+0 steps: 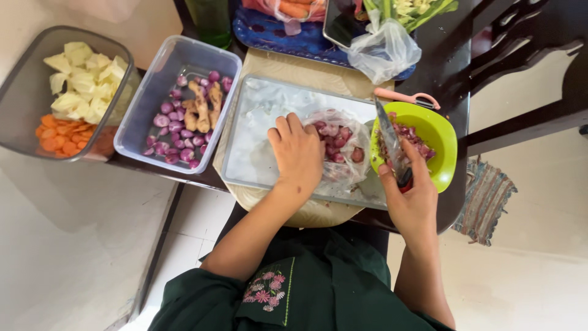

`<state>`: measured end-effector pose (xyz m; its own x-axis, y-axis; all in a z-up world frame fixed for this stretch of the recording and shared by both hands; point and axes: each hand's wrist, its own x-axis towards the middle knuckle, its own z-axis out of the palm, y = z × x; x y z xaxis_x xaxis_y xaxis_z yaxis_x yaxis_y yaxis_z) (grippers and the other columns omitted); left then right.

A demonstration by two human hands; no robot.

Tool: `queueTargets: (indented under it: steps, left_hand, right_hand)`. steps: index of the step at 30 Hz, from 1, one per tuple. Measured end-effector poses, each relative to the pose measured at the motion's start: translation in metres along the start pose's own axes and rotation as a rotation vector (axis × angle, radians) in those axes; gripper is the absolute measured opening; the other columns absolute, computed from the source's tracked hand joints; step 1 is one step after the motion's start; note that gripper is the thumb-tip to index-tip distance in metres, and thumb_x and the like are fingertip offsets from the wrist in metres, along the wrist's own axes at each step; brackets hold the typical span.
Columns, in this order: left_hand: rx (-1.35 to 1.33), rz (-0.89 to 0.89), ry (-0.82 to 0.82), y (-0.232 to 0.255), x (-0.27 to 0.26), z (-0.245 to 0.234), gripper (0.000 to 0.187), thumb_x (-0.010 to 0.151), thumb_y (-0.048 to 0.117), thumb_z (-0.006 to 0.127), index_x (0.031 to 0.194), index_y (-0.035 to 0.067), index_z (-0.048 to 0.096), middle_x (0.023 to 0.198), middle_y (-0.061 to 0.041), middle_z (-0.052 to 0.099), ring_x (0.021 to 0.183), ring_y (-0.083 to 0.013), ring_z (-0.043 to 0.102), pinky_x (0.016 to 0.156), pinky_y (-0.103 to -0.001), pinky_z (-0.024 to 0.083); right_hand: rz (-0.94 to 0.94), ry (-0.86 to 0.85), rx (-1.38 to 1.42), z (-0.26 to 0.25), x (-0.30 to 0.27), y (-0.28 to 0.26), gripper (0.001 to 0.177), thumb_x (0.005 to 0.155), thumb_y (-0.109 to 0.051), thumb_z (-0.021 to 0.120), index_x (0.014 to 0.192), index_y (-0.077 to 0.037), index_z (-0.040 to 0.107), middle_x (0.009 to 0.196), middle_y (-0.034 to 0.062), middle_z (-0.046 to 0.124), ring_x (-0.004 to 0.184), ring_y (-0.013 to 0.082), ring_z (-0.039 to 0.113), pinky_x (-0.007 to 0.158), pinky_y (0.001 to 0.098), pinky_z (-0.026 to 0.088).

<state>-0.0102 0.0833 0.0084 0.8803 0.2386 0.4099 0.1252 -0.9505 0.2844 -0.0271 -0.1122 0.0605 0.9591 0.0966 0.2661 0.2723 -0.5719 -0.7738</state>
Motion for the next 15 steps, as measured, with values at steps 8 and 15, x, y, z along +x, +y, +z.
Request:
queueTargets:
  steps: [8,15]
  left_hand:
    - [-0.271,-0.056,0.095,-0.009,-0.007,-0.015,0.019,0.087,0.019,0.073,0.101,0.007,0.068,0.11,-0.015,0.06,0.107,-0.0357,0.048,0.089,-0.05,0.036]
    - [-1.391,-0.104,-0.113,0.015,-0.022,-0.03,0.027,0.104,0.006,0.063,0.13,0.001,0.061,0.108,-0.005,0.072,0.094,-0.0102,0.066,0.086,-0.025,0.056]
  right_hand:
    - [-0.04,-0.046,0.106,-0.009,0.0,0.026,0.051,0.098,-0.012,0.07,0.145,0.003,0.054,0.127,0.0124,0.066,0.111,0.0153,0.061,0.097,0.0276,0.049]
    - [0.097,-0.4,0.591,-0.022,-0.016,0.023,0.063,0.107,-0.036,0.047,0.16,-0.004,0.035,0.093,0.0,0.053,0.066,0.0051,0.045,0.061,0.0176,0.038]
